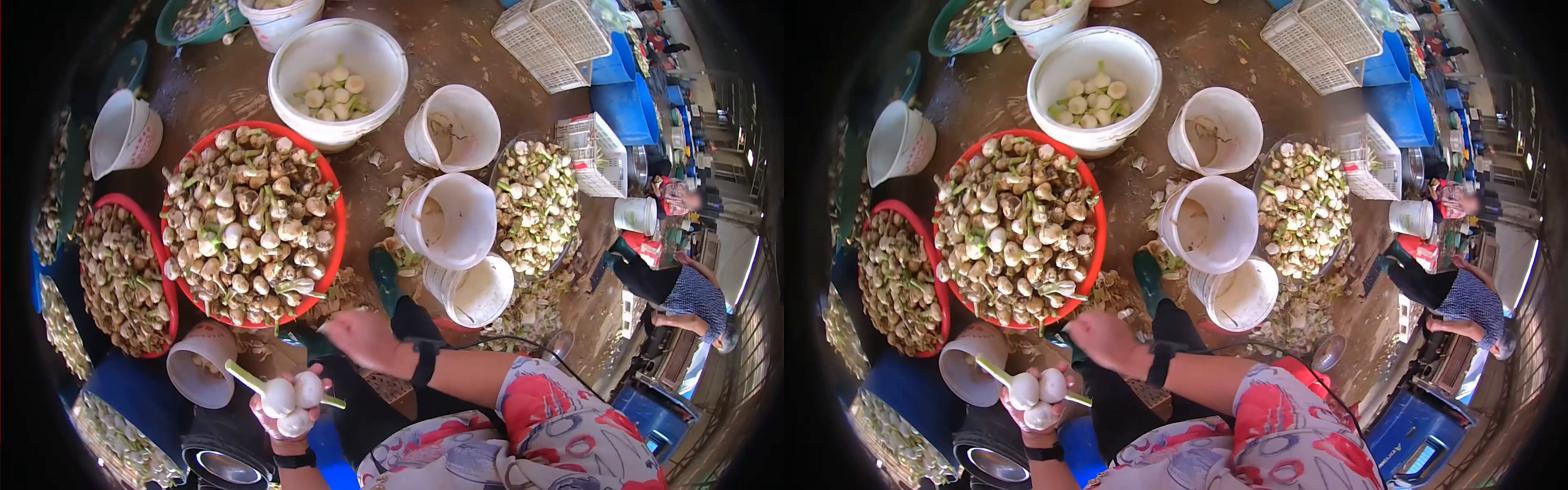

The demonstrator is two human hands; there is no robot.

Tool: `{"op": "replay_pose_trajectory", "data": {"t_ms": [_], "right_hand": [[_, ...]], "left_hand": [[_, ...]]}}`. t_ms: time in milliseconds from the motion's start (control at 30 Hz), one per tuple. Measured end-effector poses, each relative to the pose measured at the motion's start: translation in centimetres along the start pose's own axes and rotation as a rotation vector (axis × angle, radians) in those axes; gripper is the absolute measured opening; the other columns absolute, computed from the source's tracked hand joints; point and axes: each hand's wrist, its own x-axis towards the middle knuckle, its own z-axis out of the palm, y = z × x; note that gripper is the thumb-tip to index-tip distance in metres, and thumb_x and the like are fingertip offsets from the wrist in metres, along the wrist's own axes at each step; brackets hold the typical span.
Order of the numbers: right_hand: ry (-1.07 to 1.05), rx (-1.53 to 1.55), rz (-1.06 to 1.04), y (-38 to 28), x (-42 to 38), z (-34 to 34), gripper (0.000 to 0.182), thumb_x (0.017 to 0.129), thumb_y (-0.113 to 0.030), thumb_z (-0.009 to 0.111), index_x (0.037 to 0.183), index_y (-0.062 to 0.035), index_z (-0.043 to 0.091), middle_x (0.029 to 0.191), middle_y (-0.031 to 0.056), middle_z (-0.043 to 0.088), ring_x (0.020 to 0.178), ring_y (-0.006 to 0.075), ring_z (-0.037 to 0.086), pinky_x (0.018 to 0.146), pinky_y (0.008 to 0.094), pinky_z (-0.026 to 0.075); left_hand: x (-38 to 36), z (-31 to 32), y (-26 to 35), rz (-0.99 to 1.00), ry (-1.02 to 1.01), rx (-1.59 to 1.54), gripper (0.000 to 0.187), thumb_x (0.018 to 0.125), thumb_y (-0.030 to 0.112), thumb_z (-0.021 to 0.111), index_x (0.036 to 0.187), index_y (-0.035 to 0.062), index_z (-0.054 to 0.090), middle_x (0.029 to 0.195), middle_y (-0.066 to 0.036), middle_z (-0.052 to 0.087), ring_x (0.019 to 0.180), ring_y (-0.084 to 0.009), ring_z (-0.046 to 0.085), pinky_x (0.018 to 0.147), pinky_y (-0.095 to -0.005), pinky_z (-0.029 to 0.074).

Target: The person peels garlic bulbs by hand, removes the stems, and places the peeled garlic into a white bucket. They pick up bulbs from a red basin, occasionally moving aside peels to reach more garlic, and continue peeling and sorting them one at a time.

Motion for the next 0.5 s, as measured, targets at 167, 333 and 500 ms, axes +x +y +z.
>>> {"op": "replay_pose_trajectory", "data": {"t_ms": [167, 333, 500], "right_hand": [[-0.381, -0.309, -0.002, 11.5, -0.8, 0.1, 0.022, 0.075, -0.017, 0.046, 0.089, -0.0019, 0.053, 0.082, 0.0185, 0.056, 0.074, 0.0325, 0.055, 0.063, 0.0379, 0.042], [-0.682, 0.83, 0.294, 8.8, -0.1, -5.8, 0.028, 0.085, -0.025, 0.045, 0.099, -0.0029, 0.053, 0.091, 0.0035, 0.056, 0.08, 0.0116, 0.053, 0.065, 0.0273, 0.041], [-0.277, 0.221, -0.011, 9.9, -0.7, -8.9, 0.019, 0.085, -0.021, 0.044, 0.083, -0.0031, 0.051, 0.07, 0.002, 0.053, 0.064, 0.0114, 0.052, 0.058, 0.0282, 0.04]], "left_hand": [[4.8, 2.5, -1.7, -0.033, 0.115, 0.074, 0.059, 0.075, 0.052, 0.039, 0.105, 0.0028, 0.051, 0.118, -0.029, 0.038, 0.105, -0.0461, 0.041, 0.053, -0.0423, 0.052], [11.2, 3.5, -4.7, -0.165, 0.111, 0.024, 0.058, 0.076, 0.05, 0.039, 0.106, 0.0018, 0.049, 0.119, -0.028, 0.038, 0.108, -0.0421, 0.041, 0.056, -0.041, 0.053], [16.3, 4.6, -8.1, -0.26, 0.024, 0.078, 0.054, 0.077, 0.045, 0.04, 0.104, -0.0004, 0.05, 0.115, -0.027, 0.041, 0.102, -0.039, 0.046, 0.059, -0.0416, 0.053]]}}
